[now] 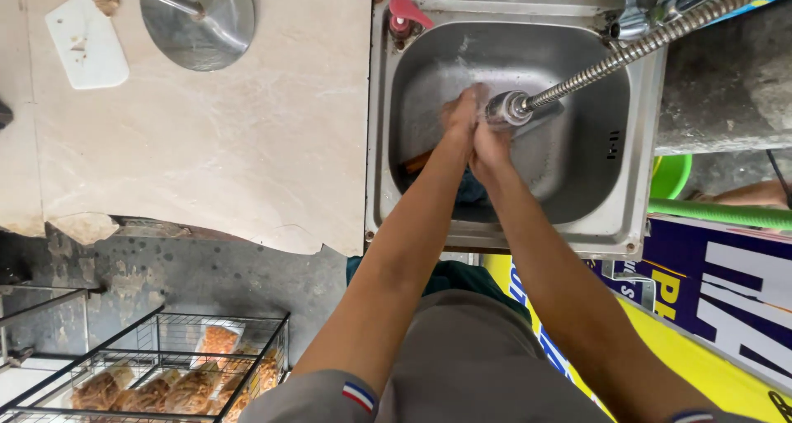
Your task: Cooking sliced meat in a pan, seasoning it with sauce, and preparing additional meat portions on a cutting board.
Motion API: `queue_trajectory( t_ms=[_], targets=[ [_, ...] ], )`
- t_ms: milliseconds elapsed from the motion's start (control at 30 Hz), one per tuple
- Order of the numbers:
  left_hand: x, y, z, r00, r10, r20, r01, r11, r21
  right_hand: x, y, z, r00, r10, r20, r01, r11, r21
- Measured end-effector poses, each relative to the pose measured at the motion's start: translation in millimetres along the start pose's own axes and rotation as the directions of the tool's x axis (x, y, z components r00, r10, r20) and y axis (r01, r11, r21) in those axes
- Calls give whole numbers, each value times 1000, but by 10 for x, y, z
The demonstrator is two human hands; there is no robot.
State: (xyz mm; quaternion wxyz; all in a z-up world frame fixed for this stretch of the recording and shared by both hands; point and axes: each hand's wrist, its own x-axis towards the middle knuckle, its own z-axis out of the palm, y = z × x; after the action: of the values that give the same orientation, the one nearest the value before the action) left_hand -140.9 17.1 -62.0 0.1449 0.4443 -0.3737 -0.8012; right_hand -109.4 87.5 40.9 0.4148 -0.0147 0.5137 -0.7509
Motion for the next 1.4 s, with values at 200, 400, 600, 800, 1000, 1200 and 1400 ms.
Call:
queue_trajectory(
  t_ms=[200,400,600,800,1000,1200,1400],
  targets=[
    [-383,261,-155,902,320,291,-360,183,915,279,-11,-222,977,173,-124,-182,981,-72],
    [-1495,1009,-573,646,126,753,-733,-173,658,971,476,-1279,996,86,-6,-86,991,-102],
    [-969,474,-922,918,77,389,-391,4,920,-232,-1063,-350,993,80,91,0,752,-659],
    [-1025,762,-795,940,-86,329,-333,-28,943,-764,-1737,-27,888,-90,451,368,728,-579],
    [-1642,1410,-747,951,-90,296,-282,141,949,-734,-1828,22,881,-287,375,449,259,-855],
    [-2234,1545,-738,918,170,357,-321,-210,924,-731,-1721,99,888,-186,420,453,503,-736],
    [-2392,1483,-662,919,213,331,-270,-270,924,-685,-1699,89,911,-170,375,409,472,-781]
  ],
)
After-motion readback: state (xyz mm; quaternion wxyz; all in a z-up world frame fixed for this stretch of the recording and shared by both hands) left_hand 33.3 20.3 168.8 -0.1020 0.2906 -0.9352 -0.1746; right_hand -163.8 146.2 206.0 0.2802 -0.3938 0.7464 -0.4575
